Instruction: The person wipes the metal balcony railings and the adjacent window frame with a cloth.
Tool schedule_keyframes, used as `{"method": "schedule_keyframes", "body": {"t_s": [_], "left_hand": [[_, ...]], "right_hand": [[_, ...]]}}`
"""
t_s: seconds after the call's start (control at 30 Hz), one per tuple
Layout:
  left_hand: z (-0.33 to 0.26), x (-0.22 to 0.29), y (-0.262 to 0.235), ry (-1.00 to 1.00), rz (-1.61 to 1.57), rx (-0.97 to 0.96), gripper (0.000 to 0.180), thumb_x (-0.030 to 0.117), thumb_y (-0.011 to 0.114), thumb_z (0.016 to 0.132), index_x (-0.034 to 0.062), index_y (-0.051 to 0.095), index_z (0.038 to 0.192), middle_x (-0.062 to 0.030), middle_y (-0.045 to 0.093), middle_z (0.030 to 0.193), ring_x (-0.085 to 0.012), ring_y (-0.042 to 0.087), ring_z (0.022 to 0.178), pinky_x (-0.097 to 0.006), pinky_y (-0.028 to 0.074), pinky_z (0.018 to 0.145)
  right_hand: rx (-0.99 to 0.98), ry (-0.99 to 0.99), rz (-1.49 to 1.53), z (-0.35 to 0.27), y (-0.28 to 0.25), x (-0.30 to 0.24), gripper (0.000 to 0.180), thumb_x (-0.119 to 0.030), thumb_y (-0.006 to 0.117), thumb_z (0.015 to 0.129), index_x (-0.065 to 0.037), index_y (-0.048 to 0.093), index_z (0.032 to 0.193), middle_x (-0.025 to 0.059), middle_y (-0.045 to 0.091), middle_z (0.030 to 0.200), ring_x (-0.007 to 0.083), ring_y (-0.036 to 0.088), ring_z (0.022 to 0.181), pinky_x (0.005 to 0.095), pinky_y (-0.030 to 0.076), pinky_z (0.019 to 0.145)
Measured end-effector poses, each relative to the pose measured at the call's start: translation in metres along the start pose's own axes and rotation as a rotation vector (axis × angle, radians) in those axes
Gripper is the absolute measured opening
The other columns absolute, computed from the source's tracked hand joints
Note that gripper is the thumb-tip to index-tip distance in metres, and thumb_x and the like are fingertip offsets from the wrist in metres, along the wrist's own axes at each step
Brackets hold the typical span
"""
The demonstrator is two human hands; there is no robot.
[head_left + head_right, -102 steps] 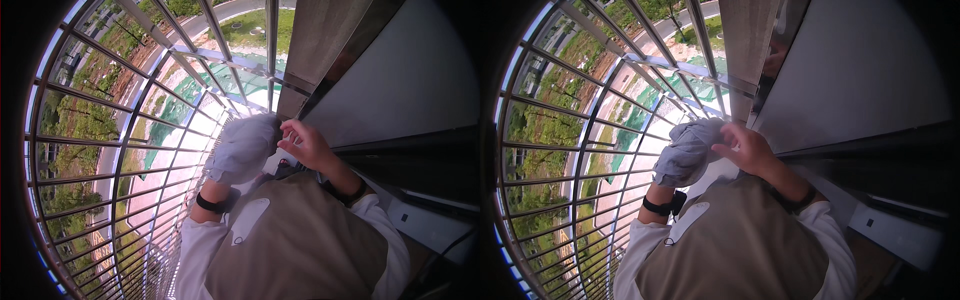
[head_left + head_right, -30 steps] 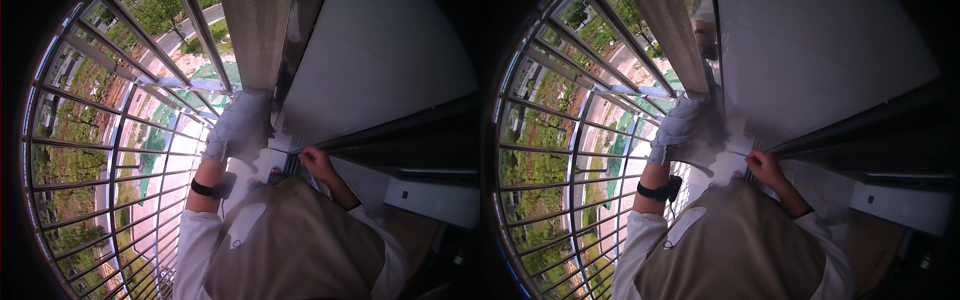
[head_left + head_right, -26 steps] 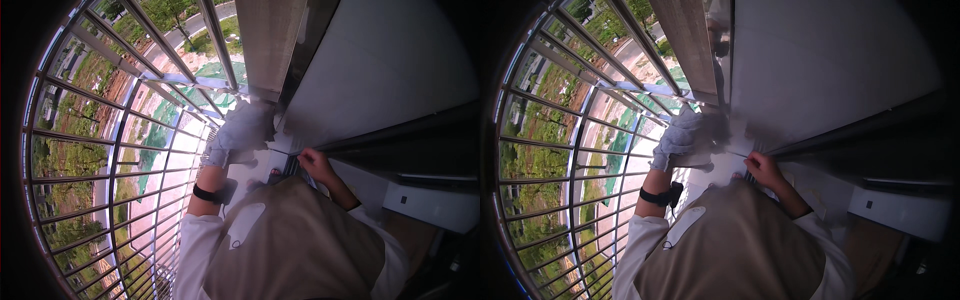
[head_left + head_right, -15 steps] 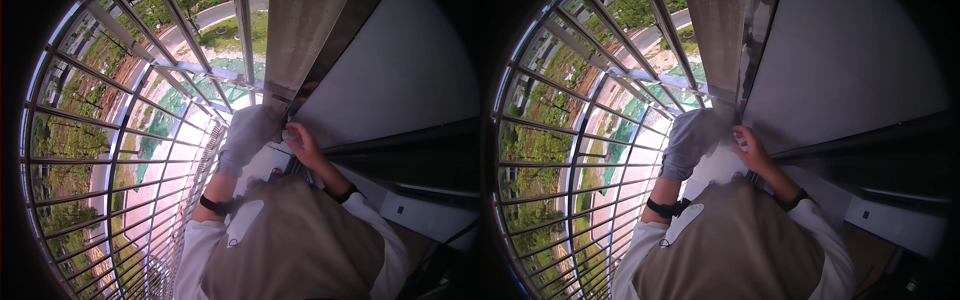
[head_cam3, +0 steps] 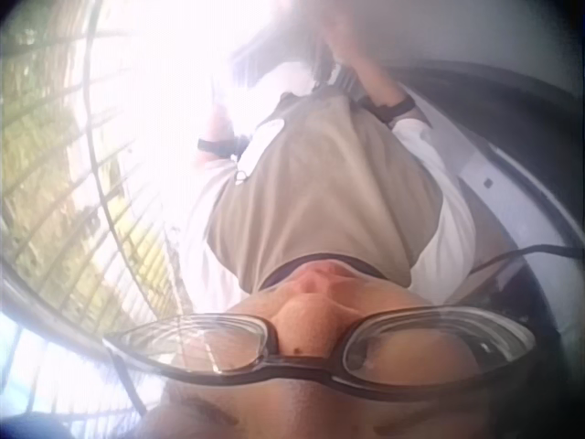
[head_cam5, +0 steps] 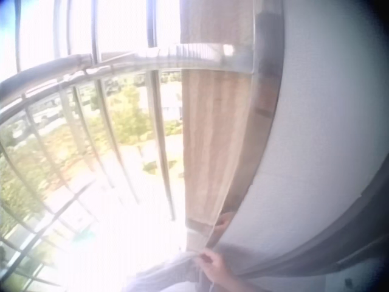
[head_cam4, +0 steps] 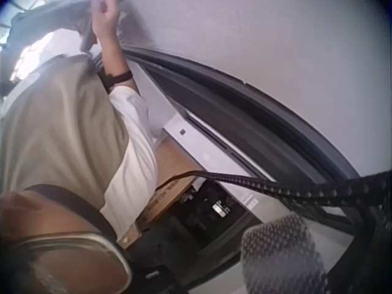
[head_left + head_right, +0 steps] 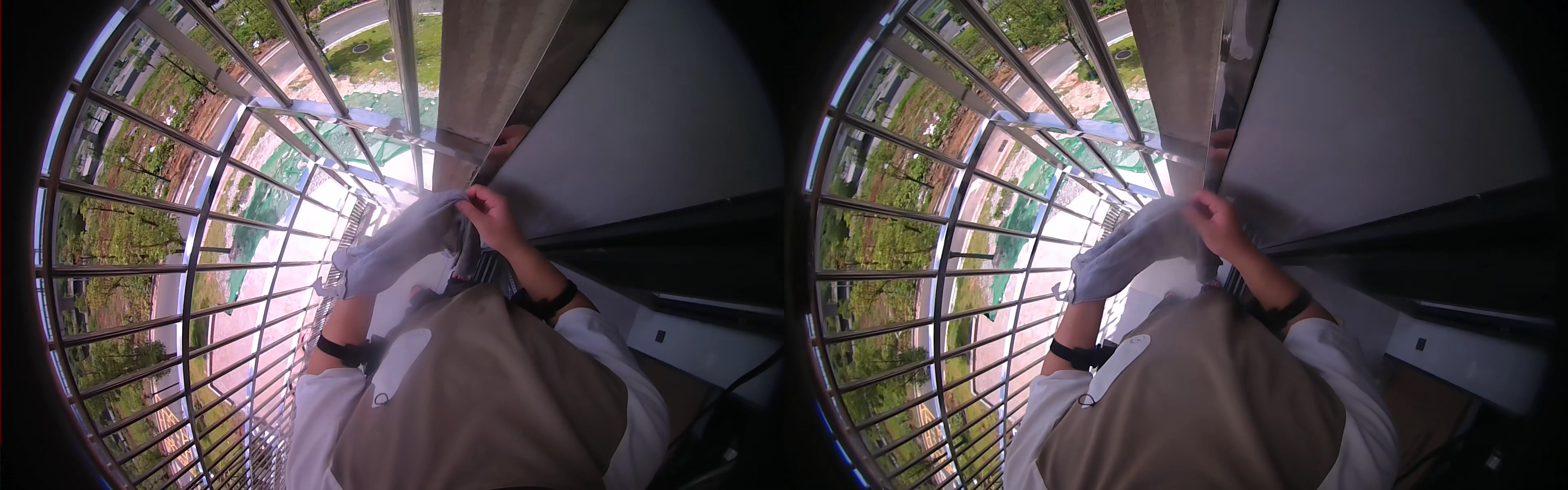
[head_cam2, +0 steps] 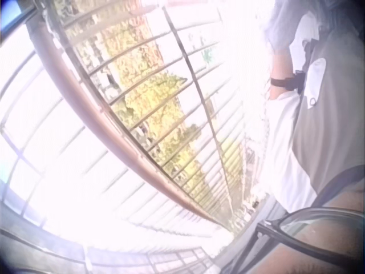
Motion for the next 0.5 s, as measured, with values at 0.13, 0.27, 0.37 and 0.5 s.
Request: {"method": "schedule_keyframes", "body": {"t_s": [0.13,0.27,0.37,0.5], "left_hand": [[0.028,0.065,-0.027,0.122,0.164,0.028,0.024,0.010,0.051,0.070,0.0048,0.057,0.093,-0.0136,0.053,0.099,-0.0272,0.051,0.092,-0.034,0.043,0.075],[0.037,0.030,-0.004,0.237,-0.109,-0.073,0.043,0.025,0.060,0.071,0.0092,0.049,0.109,-0.0119,0.046,0.114,-0.0261,0.043,0.104,-0.035,0.035,0.087],[0.034,0.031,0.007,0.104,-0.054,0.286,0.044,0.026,0.056,0.073,0.0093,0.045,0.112,-0.0130,0.045,0.113,-0.0281,0.042,0.103,-0.037,0.034,0.088],[0.069,0.063,-0.014,0.226,-0.175,0.240,0.036,0.023,0.050,0.076,0.0083,0.046,0.109,-0.0151,0.049,0.103,-0.0310,0.046,0.095,-0.038,0.037,0.083]], "right_hand": [[-0.074,0.124,-0.265,-0.006,-0.004,0.000,0.007,-0.007,0.054,0.080,-0.002,0.053,0.085,-0.0020,0.053,0.073,0.0026,0.047,0.067,0.0174,0.039,0.058],[-0.042,0.215,-0.195,-0.023,-0.025,0.020,0.010,-0.010,0.054,0.080,-0.003,0.054,0.088,0.0001,0.054,0.075,0.0062,0.050,0.068,0.0198,0.041,0.059],[-0.014,0.258,-0.142,-0.042,-0.045,0.031,0.012,-0.011,0.054,0.080,-0.003,0.054,0.089,0.0015,0.055,0.076,0.0075,0.051,0.068,0.0209,0.042,0.060],[0.038,0.297,-0.195,-0.072,-0.062,0.046,0.011,-0.011,0.055,0.079,-0.002,0.055,0.086,0.0018,0.056,0.074,0.0071,0.051,0.062,0.0201,0.041,0.056]]}}
Point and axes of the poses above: each hand's wrist, its own z-axis towards the middle knuckle, its own y-axis out of the palm, x = y × z, the point moved 2 cm from there along z, towards the middle knuckle
